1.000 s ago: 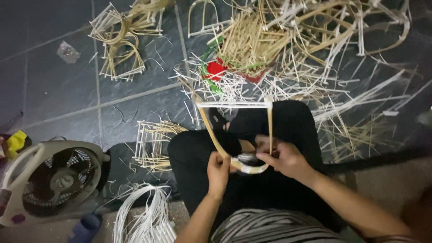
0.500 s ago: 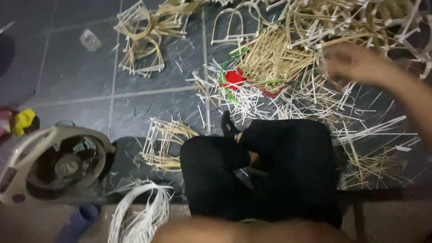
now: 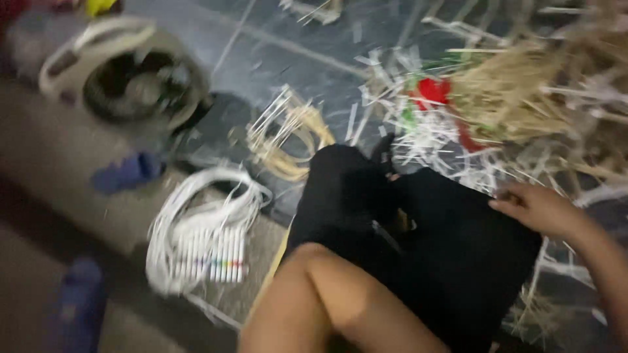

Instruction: The recorder is shown assembling a bamboo-like structure, wrapping white strips around wooden frames to secure them.

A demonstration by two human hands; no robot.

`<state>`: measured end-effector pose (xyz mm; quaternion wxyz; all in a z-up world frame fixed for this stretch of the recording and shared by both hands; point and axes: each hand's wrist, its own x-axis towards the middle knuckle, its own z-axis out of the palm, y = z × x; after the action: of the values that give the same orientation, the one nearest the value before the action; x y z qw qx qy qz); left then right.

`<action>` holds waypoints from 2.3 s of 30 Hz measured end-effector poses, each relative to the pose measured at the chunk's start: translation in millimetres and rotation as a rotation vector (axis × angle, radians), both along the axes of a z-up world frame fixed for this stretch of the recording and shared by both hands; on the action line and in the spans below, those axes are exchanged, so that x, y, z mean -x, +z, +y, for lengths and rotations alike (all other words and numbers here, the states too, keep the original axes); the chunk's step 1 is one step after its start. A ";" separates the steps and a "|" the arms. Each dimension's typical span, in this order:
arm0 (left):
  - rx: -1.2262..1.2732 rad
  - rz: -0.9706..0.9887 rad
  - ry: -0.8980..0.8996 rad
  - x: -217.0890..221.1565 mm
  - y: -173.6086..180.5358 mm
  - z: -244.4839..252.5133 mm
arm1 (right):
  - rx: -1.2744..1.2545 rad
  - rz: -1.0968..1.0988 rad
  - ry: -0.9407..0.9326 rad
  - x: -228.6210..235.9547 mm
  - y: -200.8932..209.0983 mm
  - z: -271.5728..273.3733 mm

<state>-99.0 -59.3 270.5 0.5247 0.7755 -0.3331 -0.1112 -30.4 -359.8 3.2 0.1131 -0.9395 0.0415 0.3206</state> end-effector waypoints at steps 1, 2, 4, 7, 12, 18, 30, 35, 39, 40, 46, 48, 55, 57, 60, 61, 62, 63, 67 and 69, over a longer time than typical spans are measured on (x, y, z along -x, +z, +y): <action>-0.028 -0.013 0.028 -19.0 -30.5 11.4 | 0.029 0.179 -0.066 6.3 0.5 8.7; -0.058 -0.026 0.056 -35.7 -62.3 25.2 | 0.067 0.357 -0.129 11.2 0.8 15.0; -0.108 -0.044 0.082 -64.7 -154.8 67.8 | 0.001 0.636 -0.163 62.6 -42.4 -10.7; -0.178 -0.120 0.100 -150.2 -276.2 168.9 | -0.098 1.054 -0.176 118.8 -105.0 -46.7; -0.132 0.697 0.775 -204.2 -500.5 319.0 | -0.292 1.281 -0.471 236.5 -276.0 -150.4; -0.816 -0.091 0.530 -214.1 -518.6 315.2 | -0.739 0.345 0.929 282.7 -316.9 -200.2; -1.205 -0.213 -0.101 -259.7 -589.3 294.7 | -0.374 1.194 -0.151 263.3 -259.9 -155.5; -1.378 -0.058 -0.231 -266.4 -557.5 284.8 | -0.284 1.142 -0.628 220.8 -209.0 -107.7; -1.160 -0.296 -0.106 -268.3 -563.7 283.5 | -0.315 1.091 -0.730 221.3 -190.1 -92.4; -1.121 -0.307 -0.076 -270.4 -565.7 283.9 | -0.332 1.039 -0.795 229.0 -200.2 -100.2; -1.047 -0.241 -0.099 -280.2 -552.0 273.6 | -0.326 0.937 -0.909 207.2 -157.6 -60.7; -1.062 -0.188 -0.133 -281.4 -518.7 267.3 | -0.281 0.938 -0.906 202.1 -149.7 -51.8; -0.890 -0.371 -0.065 -280.9 -524.5 263.1 | -0.125 0.832 -0.789 206.3 -161.7 -59.6; -0.692 -0.663 0.037 -281.2 -520.9 263.5 | -0.143 0.830 -0.804 206.5 -164.7 -63.4; -0.636 -0.535 -0.016 -280.4 -464.7 263.0 | -0.199 0.840 -0.845 217.2 -177.2 -74.4; -0.488 -0.447 0.099 -283.7 -445.8 262.0 | -0.259 0.814 -0.887 223.6 -186.3 -83.5; -0.337 -0.355 0.210 -286.3 -426.3 260.6 | -0.319 0.786 -0.928 230.8 -194.7 -93.2; -0.331 -0.364 0.197 -288.2 -394.4 258.5 | -0.326 0.777 -0.942 223.2 -181.1 -80.5; 0.057 -0.499 0.545 -274.3 -246.5 265.4 | -0.136 0.610 -0.887 194.8 -88.6 5.2; 0.122 -0.596 0.550 -258.9 -172.3 260.2 | -0.018 0.472 -0.859 185.4 -34.4 49.9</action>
<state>160.0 200.9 98.2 0.4602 0.8014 -0.2570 0.2827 -215.7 -309.9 -31.2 0.2308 -0.7382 0.4468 0.4495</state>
